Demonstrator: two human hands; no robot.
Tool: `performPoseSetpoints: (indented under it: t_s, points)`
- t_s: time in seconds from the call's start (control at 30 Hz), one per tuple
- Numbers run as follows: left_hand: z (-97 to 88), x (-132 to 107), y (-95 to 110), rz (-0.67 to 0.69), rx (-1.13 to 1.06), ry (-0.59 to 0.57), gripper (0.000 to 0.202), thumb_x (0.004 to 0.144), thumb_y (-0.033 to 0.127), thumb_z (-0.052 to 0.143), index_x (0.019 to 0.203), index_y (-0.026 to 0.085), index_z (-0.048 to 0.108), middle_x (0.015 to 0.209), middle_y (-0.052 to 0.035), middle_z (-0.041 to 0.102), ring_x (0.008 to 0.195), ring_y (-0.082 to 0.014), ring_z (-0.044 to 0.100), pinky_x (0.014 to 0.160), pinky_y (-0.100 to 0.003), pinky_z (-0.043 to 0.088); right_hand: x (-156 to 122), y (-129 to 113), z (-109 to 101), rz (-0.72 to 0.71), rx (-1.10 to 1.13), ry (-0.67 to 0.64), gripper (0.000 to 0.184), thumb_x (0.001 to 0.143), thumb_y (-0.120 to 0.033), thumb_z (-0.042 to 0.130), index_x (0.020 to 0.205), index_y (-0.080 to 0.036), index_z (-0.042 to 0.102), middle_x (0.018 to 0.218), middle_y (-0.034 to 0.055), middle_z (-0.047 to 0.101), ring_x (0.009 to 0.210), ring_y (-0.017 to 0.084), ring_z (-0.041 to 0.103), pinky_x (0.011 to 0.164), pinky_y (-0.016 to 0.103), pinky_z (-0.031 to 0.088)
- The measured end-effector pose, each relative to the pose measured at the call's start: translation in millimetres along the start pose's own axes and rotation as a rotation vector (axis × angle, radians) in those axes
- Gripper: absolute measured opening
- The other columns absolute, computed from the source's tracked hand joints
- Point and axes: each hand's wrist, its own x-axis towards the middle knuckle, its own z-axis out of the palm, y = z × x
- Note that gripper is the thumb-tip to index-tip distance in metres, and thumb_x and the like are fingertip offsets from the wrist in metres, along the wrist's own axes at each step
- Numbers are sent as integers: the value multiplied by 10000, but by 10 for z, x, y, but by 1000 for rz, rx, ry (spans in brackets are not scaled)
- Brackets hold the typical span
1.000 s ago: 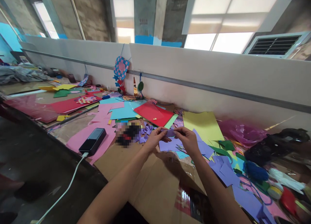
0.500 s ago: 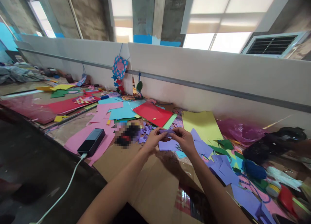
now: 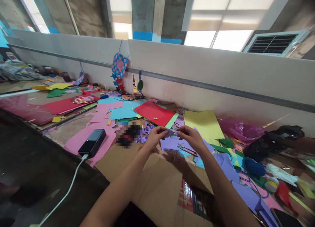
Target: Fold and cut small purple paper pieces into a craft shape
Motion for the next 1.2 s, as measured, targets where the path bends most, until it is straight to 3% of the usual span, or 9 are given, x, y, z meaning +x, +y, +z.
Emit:
performPoseSetpoints:
  t_s: [0.13,0.2,0.27,0.4,0.67,0.8,0.93,1.07,1.2]
  points:
    - [-2,-1,30,-11,-36,-9,477,475,494,865,756,156,680,706,-20,670,648,-128,573,535,-217,411,-100,105,-244,160,-665,-141,143,763,-273,623,869,-201,686,849,43,703,784,206,635,662,295,420]
    - [2,-8,32,-7,-52,-11,487,478,500,864,764,153,676,719,-23,671,648,-124,567,543,-219,420,-179,176,-259,216,-884,-274,277,703,-183,656,979,-199,681,988,72,702,881,225,634,669,283,387]
    - [4,-16,29,0,-63,-16,485,488,488,867,778,151,673,739,-25,674,661,-123,568,560,-224,435,-244,245,-213,229,-1002,-343,360,694,-130,642,1050,-185,651,1080,101,678,931,233,628,657,273,361]
    - [-8,-20,19,-6,-63,-29,477,500,460,873,807,149,679,776,-37,685,697,-136,581,579,-233,450,-277,337,-84,251,-1095,-279,325,742,-58,528,1036,-158,623,1063,140,681,941,251,638,632,282,322]
    - [-28,34,-38,-55,-42,-64,465,508,461,866,799,134,708,778,-55,692,664,-126,568,581,-232,440,-183,332,-211,301,-963,-179,212,777,-167,485,934,-192,626,874,89,716,857,245,674,620,283,365]
    - [-30,43,-68,-44,-36,-79,439,519,455,859,790,142,713,767,-47,684,655,-124,559,571,-228,434,-180,206,-336,313,-301,-27,126,756,-236,457,851,-218,537,587,-35,594,594,180,653,547,259,411]
    - [-19,41,-68,-42,-40,-86,435,501,451,862,767,142,708,738,-35,669,649,-122,549,569,-230,428,-210,37,-347,186,69,51,233,791,-409,511,934,-228,478,684,-44,629,457,127,572,464,240,386]
    - [6,31,-67,-39,-38,-93,434,480,445,866,748,142,708,733,-35,671,652,-125,551,566,-231,424,-238,-67,-274,79,52,-1,390,842,-514,511,1097,-220,506,593,-76,541,431,113,471,443,237,380]
    - [28,15,-82,-14,-25,-91,391,524,434,852,750,146,715,738,-42,680,647,-123,544,573,-235,415,-248,-107,-212,-2,-57,3,447,894,-559,454,1068,-201,656,647,-29,527,540,124,496,532,255,442]
